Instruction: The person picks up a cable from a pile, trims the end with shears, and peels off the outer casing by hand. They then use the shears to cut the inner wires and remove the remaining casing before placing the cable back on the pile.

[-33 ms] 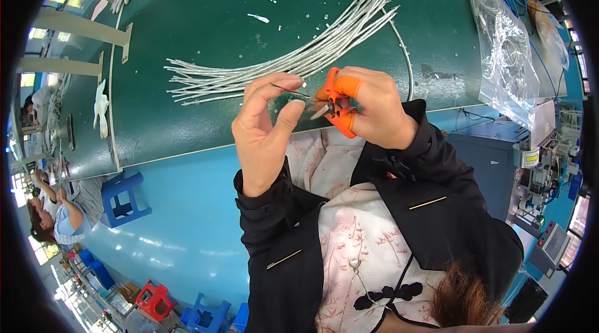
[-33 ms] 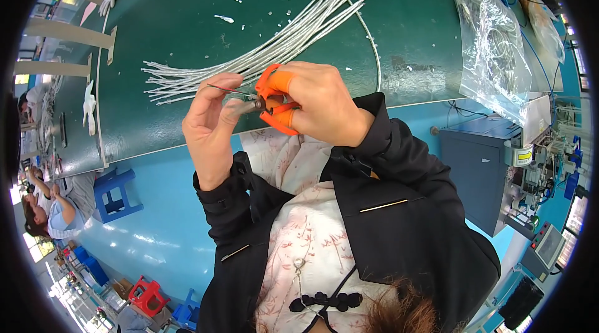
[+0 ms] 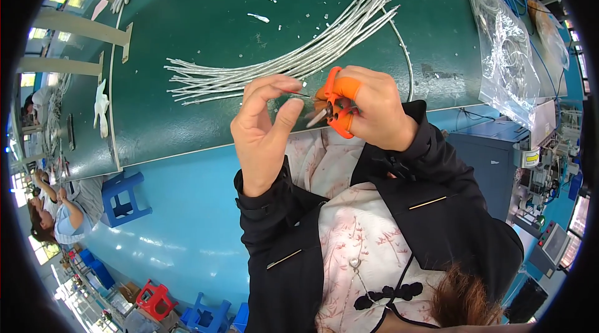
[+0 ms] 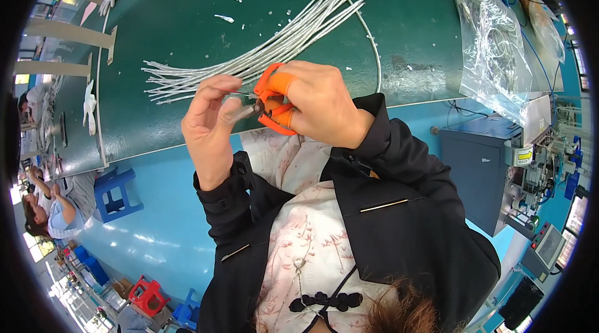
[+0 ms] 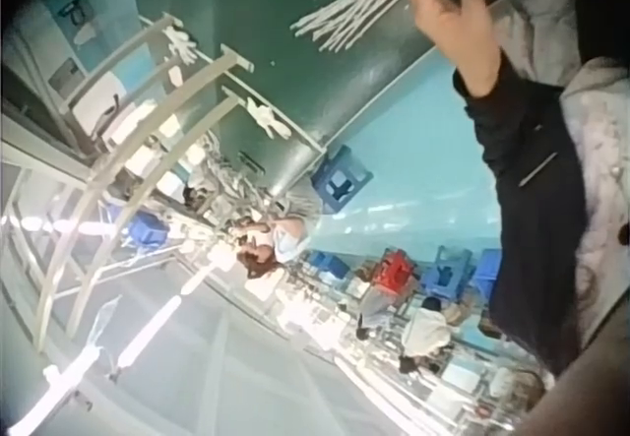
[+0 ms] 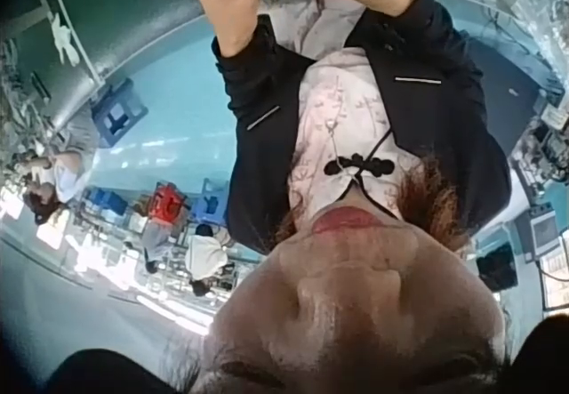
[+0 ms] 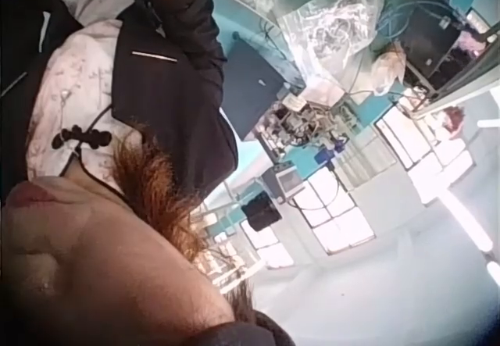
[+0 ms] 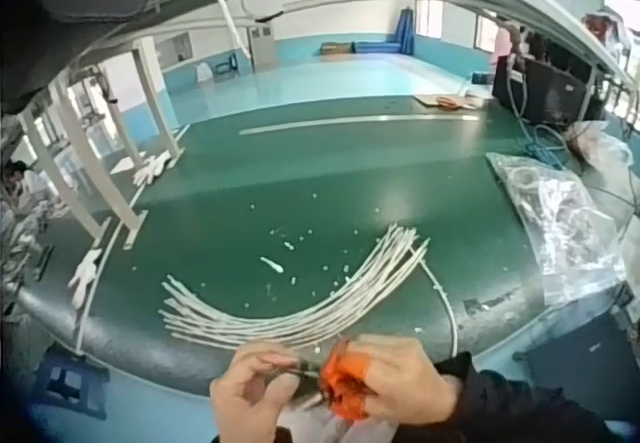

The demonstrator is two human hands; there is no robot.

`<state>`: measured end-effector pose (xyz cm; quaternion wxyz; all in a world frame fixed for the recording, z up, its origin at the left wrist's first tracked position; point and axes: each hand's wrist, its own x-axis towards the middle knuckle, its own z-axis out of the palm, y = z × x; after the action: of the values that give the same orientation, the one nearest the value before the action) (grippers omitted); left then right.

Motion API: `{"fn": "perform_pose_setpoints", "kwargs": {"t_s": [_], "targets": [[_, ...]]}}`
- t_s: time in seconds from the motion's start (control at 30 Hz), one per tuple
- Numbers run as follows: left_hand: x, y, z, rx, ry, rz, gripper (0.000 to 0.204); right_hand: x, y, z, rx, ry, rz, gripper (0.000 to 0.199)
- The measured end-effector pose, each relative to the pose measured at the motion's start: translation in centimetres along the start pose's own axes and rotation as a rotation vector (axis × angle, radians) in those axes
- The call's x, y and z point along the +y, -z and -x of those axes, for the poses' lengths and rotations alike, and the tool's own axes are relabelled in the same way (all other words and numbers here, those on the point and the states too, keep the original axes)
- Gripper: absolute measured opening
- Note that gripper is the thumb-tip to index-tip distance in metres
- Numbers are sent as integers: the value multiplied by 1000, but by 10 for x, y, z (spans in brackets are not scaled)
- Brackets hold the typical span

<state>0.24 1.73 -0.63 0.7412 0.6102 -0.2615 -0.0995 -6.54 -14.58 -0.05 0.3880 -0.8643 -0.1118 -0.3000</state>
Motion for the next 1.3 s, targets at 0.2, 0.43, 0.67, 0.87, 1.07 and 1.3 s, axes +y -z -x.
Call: {"fn": "perform_pose_setpoints", "kwargs": {"t_s": [0.2,0.43,0.67,0.87,1.07,1.3], "targets": [[-3,0,6,13,56,46,10,2,-8,10,144,231,293,25],[-1,-3,7,6,118,103,9,3,-7,12,172,258,318,27],[1,-4,3,37,99,22,10,-6,-3,7,16,-479,-485,15],[3,-6,-3,-26,7,-115,15,-1,3,5,-83,-699,-799,12],[-2,-6,-2,-132,-28,-75,15,-4,10,0,-175,-758,-896,12],[0,-6,-1,-79,-79,-340,7,1,10,-2,-249,-781,-978,13]]}}
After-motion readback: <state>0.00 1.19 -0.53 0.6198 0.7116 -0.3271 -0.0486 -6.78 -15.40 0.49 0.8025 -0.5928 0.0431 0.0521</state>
